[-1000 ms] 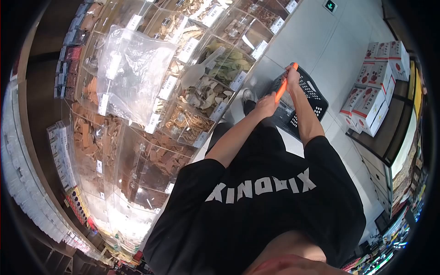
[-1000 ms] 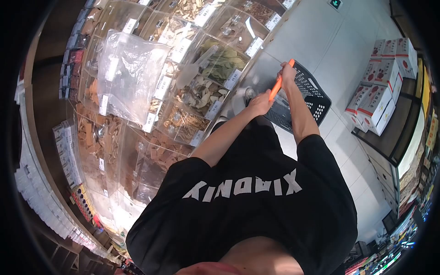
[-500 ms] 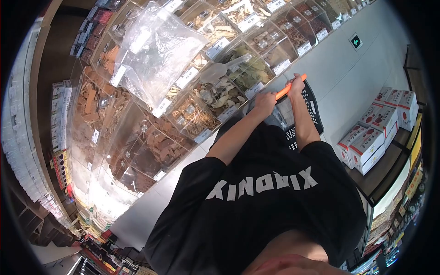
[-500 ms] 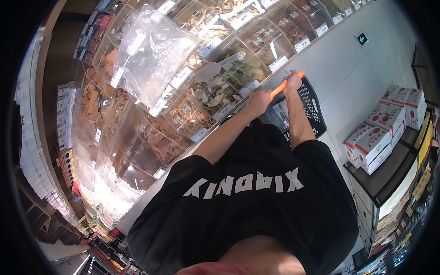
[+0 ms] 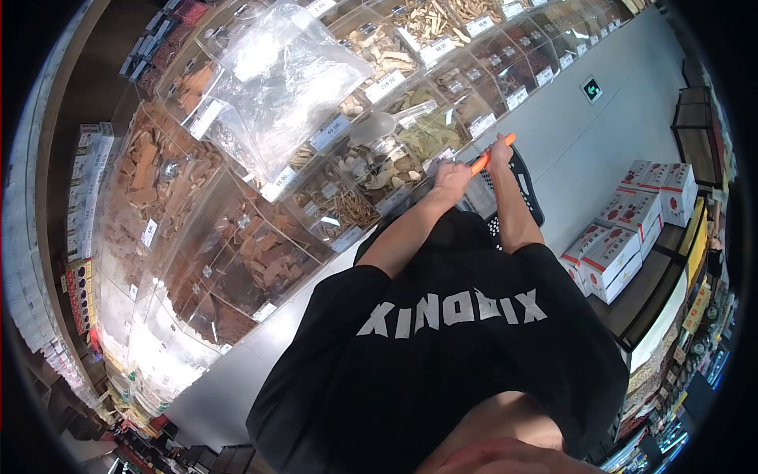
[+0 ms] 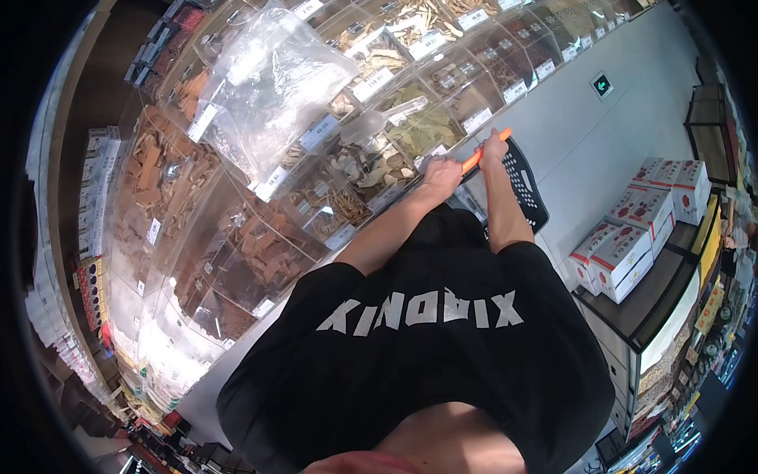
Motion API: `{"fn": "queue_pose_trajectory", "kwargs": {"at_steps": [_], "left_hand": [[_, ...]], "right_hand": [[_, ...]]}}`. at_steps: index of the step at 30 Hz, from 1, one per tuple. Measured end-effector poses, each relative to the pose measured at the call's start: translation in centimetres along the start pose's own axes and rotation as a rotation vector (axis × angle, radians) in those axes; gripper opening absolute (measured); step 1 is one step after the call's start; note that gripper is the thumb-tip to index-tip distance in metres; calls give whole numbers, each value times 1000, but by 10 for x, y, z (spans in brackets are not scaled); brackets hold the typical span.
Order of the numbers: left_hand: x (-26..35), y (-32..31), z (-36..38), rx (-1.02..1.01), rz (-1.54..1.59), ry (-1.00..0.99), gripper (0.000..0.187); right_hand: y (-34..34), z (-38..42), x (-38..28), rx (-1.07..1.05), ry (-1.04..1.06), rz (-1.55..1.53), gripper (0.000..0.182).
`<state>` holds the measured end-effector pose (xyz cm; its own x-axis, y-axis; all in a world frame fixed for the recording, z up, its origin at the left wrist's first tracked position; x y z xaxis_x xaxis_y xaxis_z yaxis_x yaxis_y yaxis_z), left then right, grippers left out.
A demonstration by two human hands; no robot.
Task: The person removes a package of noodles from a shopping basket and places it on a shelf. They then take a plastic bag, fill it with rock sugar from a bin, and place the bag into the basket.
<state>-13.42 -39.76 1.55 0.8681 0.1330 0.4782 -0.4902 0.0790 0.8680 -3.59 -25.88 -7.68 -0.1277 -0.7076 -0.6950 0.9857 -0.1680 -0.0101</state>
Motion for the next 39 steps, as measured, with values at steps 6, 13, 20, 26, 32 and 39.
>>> {"fn": "queue_pose_trajectory", "kwargs": {"at_steps": [6, 13, 20, 26, 32, 39], "left_hand": [[-8, 24, -13, 68, -10, 1, 20], [-25, 38, -31, 112, 40, 60, 20], [-87, 86, 35, 261, 451, 182, 19], [-161, 99, 200, 518, 541, 552, 24], [-175, 112, 357, 787, 590, 929, 22], [-198, 169, 419, 1164, 472, 937, 20]], "right_hand": [[-24, -30, -16, -18, 74, 36, 38], [-41, -53, -35, -89, 81, 27, 42], [-44, -85, -52, -66, 76, 189, 39], [-43, -56, -55, -190, 93, 226, 34], [-8, -143, -64, 189, 387, 680, 63], [-114, 87, -116, 348, 1255, 1059, 66]]}}
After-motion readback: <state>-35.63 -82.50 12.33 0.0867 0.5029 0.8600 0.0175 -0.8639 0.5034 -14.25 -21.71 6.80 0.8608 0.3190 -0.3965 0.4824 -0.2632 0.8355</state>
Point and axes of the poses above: each hand's wrist, its own z-axis away from the middle knuckle, its own y-axis out of the back of the hand, x = y × z, the point moved 9 cm from there along -z, towards the middle knuckle, and after that the axes turned 4 degrees about -y, right-handed, at the moved point
